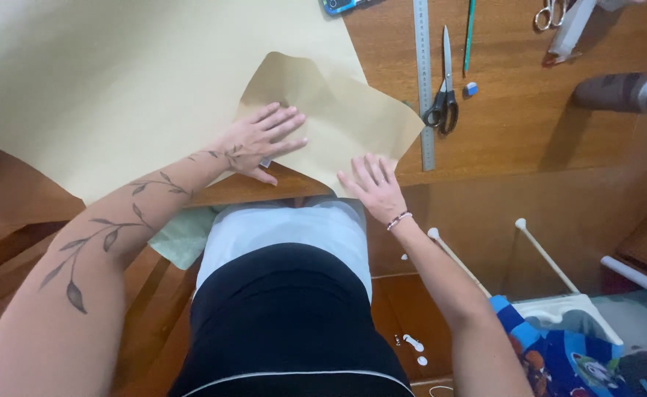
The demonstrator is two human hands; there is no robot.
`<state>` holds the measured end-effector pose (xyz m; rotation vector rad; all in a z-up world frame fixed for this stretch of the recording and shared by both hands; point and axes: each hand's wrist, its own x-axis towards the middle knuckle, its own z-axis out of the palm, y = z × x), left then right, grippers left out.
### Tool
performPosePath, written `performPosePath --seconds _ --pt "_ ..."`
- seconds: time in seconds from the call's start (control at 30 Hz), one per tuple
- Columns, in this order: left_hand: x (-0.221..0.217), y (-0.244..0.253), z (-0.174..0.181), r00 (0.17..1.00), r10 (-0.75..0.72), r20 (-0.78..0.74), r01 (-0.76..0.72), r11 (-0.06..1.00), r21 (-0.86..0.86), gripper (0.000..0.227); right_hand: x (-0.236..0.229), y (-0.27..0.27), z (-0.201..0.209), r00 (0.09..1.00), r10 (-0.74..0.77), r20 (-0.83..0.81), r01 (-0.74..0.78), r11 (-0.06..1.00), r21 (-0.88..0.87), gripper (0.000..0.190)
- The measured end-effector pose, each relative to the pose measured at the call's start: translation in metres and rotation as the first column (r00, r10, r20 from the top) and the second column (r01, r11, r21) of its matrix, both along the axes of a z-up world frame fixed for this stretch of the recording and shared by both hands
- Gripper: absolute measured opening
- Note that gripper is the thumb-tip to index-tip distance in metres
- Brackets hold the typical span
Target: The person folds a pair of green shorts on a wooden table, smoothing the fabric and aligning the edges. They then fold a piece of beige paper and place a phone on top of it.
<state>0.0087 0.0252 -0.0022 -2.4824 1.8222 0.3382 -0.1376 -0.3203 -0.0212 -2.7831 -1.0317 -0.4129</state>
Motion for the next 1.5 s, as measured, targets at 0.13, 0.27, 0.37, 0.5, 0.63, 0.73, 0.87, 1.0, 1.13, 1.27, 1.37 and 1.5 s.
performPosePath --seconds 0.13,0.27,0.37,0.5,0.63,0.73,0.87,1.0,1.13,1.27,1.37,1.5 --pt "-0.001 -0.002 -0.004 1.000 0.011 -0.005 -0.011 1.000 -0.006 0.111 -0.007 -0.002 0.003 1.000 -0.011 0.020 0.011 1.000 0.019 0.037" --pt "-0.005 0.000 0.003 0.997 0.046 -0.061 -0.049 0.997 -0.062 0.114 -0.009 -0.013 0.002 1.000 0.024 -0.004 -0.024 0.995 0.092 0.029" --pt "-0.010 -0.010 0.009 0.994 0.100 -0.047 -0.105 0.986 -0.130 0.115 0.013 -0.020 0.035 1.000 0.028 -0.005 -0.027 0.992 0.125 0.025" --pt "-0.019 -0.017 -0.024 0.968 0.249 0.015 -0.229 0.912 -0.341 0.078 0.059 -0.016 0.124 0.998 0.051 0.046 -0.055 0.996 0.074 0.023" --pt "-0.005 -0.002 -0.037 0.962 0.246 -0.121 -0.270 0.774 -0.572 0.043 0.084 -0.021 0.197 0.996 0.061 0.067 -0.064 0.997 0.039 0.024" --pt "0.004 0.022 0.049 0.855 0.350 -0.382 -0.502 0.744 -0.441 0.053 0.087 -0.029 0.244 0.997 0.035 0.075 -0.034 0.999 -0.023 0.030" --pt "0.020 0.039 0.188 0.450 0.375 -0.811 -0.725 0.683 -0.086 0.029 0.084 -0.040 0.272 0.805 -0.221 -0.551 0.353 0.924 0.145 0.019" --pt "0.042 0.055 0.201 0.062 0.442 -0.895 -0.773 0.588 0.237 0.030 0.129 -0.016 0.254 0.402 -0.188 -0.896 0.554 0.829 0.074 0.023" --pt "0.056 0.057 0.079 -0.143 0.489 -0.860 -0.796 0.459 0.394 0.024 0.183 -0.013 0.123 0.326 -0.207 -0.922 0.461 0.886 -0.036 0.035" --pt "0.050 0.052 -0.027 -0.055 0.779 -0.625 -0.954 0.144 0.264 0.052 0.210 -0.011 0.021 0.382 -0.353 -0.854 0.701 0.713 0.019 0.048" --pt "0.037 0.055 -0.031 -0.137 0.775 -0.617 -0.987 -0.058 0.147 0.062 0.205 -0.006 0.028 0.417 -0.241 -0.877 0.811 0.534 0.239 0.057" --pt "0.001 0.041 0.043 0.128 0.776 -0.618 -0.942 -0.100 -0.321 0.062 0.167 0.008 0.081 0.602 -0.482 -0.636 0.745 0.626 0.231 0.051"
